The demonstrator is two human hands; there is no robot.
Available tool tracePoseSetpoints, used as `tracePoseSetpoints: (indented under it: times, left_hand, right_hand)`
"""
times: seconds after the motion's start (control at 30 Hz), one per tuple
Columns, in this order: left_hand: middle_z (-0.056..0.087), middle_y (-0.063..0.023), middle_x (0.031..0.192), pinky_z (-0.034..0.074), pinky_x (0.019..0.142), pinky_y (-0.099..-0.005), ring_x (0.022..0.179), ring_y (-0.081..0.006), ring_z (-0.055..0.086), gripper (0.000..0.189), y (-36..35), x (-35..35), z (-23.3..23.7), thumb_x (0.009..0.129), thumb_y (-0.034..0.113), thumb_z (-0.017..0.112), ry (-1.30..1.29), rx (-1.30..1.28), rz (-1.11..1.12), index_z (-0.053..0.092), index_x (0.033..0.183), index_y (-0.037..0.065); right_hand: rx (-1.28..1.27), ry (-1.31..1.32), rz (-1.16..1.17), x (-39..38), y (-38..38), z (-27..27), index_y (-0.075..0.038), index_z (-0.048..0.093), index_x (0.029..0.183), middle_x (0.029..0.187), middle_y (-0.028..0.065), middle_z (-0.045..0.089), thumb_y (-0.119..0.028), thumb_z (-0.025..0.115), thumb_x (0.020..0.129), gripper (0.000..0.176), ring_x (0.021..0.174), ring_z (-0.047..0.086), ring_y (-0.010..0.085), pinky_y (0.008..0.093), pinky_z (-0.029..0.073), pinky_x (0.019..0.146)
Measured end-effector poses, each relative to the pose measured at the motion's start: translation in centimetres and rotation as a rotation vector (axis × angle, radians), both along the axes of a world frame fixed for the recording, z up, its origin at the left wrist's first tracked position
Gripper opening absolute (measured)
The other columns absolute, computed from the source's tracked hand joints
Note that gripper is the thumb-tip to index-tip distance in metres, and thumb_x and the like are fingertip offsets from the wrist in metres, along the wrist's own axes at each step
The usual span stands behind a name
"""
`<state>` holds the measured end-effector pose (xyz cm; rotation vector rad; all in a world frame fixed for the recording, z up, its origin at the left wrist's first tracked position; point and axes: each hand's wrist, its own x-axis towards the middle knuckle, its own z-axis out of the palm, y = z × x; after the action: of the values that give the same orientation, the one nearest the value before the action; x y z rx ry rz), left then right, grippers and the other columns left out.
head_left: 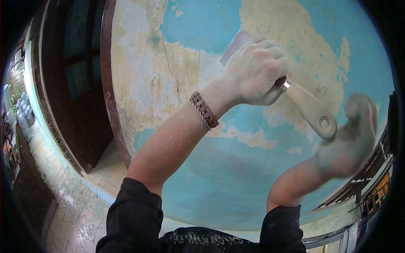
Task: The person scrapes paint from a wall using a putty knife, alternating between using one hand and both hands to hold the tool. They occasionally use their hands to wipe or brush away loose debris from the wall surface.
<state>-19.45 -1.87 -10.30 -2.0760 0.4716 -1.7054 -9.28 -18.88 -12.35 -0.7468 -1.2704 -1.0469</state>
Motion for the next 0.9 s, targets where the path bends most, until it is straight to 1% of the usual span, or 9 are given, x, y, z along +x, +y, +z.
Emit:
tracePoseSetpoints:
  times: [0.13, 0.17, 0.27, 0.3, 0.37, 0.5, 0.67, 0.77, 0.9]
  left_hand:
    - [0.054, -0.0065, 0.068, 0.041, 0.064, -0.0389, 0.066, -0.0284, 0.053, 0.01, 0.5, 0.1, 0.1, 0.065, 0.006, 0.063, -0.039, 0.042, -0.043, 0.055, 0.071, 0.009]
    - [0.055, -0.0064, 0.069, 0.041, 0.065, -0.0387, 0.067, -0.0285, 0.054, 0.01, 1.0, -0.4, 0.4, 0.065, 0.006, 0.063, -0.049, 0.041, 0.012, 0.056, 0.072, 0.009]
    - [0.055, -0.006, 0.069, 0.042, 0.067, -0.0379, 0.07, -0.028, 0.055, 0.011, 1.3, -1.3, 0.9, 0.064, 0.005, 0.062, -0.067, 0.062, 0.069, 0.056, 0.072, 0.009]
    - [0.055, -0.0058, 0.069, 0.042, 0.068, -0.038, 0.071, -0.028, 0.055, 0.012, 1.1, -1.4, 0.7, 0.063, 0.005, 0.062, -0.058, 0.031, 0.072, 0.056, 0.072, 0.009]
    - [0.055, -0.0056, 0.07, 0.042, 0.068, -0.038, 0.072, -0.0279, 0.056, 0.013, 1.1, -1.3, 0.1, 0.062, 0.004, 0.061, -0.027, -0.003, 0.073, 0.055, 0.072, 0.009]
    - [0.054, -0.0058, 0.071, 0.043, 0.069, -0.0387, 0.073, -0.0287, 0.056, 0.014, 0.5, -0.1, -1.7, 0.06, 0.004, 0.061, -0.024, 0.007, 0.025, 0.054, 0.071, 0.011]
    - [0.055, -0.0067, 0.071, 0.044, 0.069, -0.039, 0.072, -0.0281, 0.056, 0.013, -0.8, 1.4, -2.5, 0.061, 0.008, 0.063, 0.09, 0.004, 0.016, 0.055, 0.071, 0.011]
    - [0.053, -0.0062, 0.068, 0.044, 0.068, -0.0387, 0.07, -0.0273, 0.056, 0.012, -0.9, 1.0, -2.0, 0.066, 0.01, 0.065, 0.104, -0.001, 0.031, 0.054, 0.07, 0.01]
    - [0.051, -0.0062, 0.065, 0.043, 0.067, -0.0382, 0.067, -0.0273, 0.055, 0.012, -0.7, 0.8, -2.0, 0.07, 0.011, 0.066, 0.103, 0.015, 0.044, 0.054, 0.07, 0.01]
  right_hand:
    - [0.397, -0.471, -0.307, 2.4, 0.9, 0.7, 0.007, 0.056, 0.093, 0.087, 0.0144, 0.056, -0.002, 0.038, 0.093, 0.019, 0.078, 0.046, 0.0234, 0.0352, 0.041, 0.073]
    - [0.146, -0.266, -0.093, 1.1, 1.5, 0.8, 0.005, 0.06, 0.095, 0.087, 0.0148, 0.059, -0.009, 0.05, 0.087, 0.018, 0.079, 0.051, 0.0241, 0.0361, 0.044, 0.072]
    - [0.163, -0.211, -0.091, 1.3, 2.9, 0.6, 0.001, 0.063, 0.09, 0.088, 0.0145, 0.063, -0.012, 0.064, 0.078, 0.017, 0.077, 0.059, 0.0232, 0.035, 0.049, 0.067]
    - [0.247, -0.331, -0.051, 0.2, 3.8, 0.9, 0.001, 0.062, 0.084, 0.083, 0.012, 0.062, -0.007, 0.063, 0.08, 0.009, 0.071, 0.056, 0.0203, 0.031, 0.046, 0.063]
    - [-0.109, 0.065, 0.037, -4.0, 3.5, -0.2, 0.002, 0.062, 0.074, 0.072, 0.0054, 0.059, -0.002, 0.062, 0.084, 0.01, 0.058, 0.05, 0.014, 0.0246, 0.038, 0.053]
    - [-0.351, 0.18, 0.148, -2.5, 1.3, -1.6, 0.003, 0.062, 0.071, 0.069, 0.0051, 0.059, -0.006, 0.067, 0.082, 0.015, 0.061, 0.049, 0.0114, 0.0267, 0.035, 0.054]
    - [-0.306, 0.116, 0.117, -2.7, -0.6, -3.4, 0.005, 0.061, 0.07, 0.072, 0.012, 0.06, -0.002, 0.062, 0.081, 0.013, 0.064, 0.05, 0.0131, 0.0258, 0.035, 0.055]
    - [-0.375, 0.328, 0.269, -2.7, -0.8, -2.7, 0.004, 0.061, 0.071, 0.076, 0.0119, 0.061, -0.005, 0.065, 0.08, 0.013, 0.066, 0.052, 0.015, 0.0263, 0.038, 0.057]
    - [-0.225, 0.039, 0.008, -1.5, -1.9, -2.8, 0.005, 0.06, 0.078, 0.08, 0.0116, 0.061, -0.007, 0.061, 0.083, 0.013, 0.07, 0.053, 0.0179, 0.0305, 0.043, 0.064]
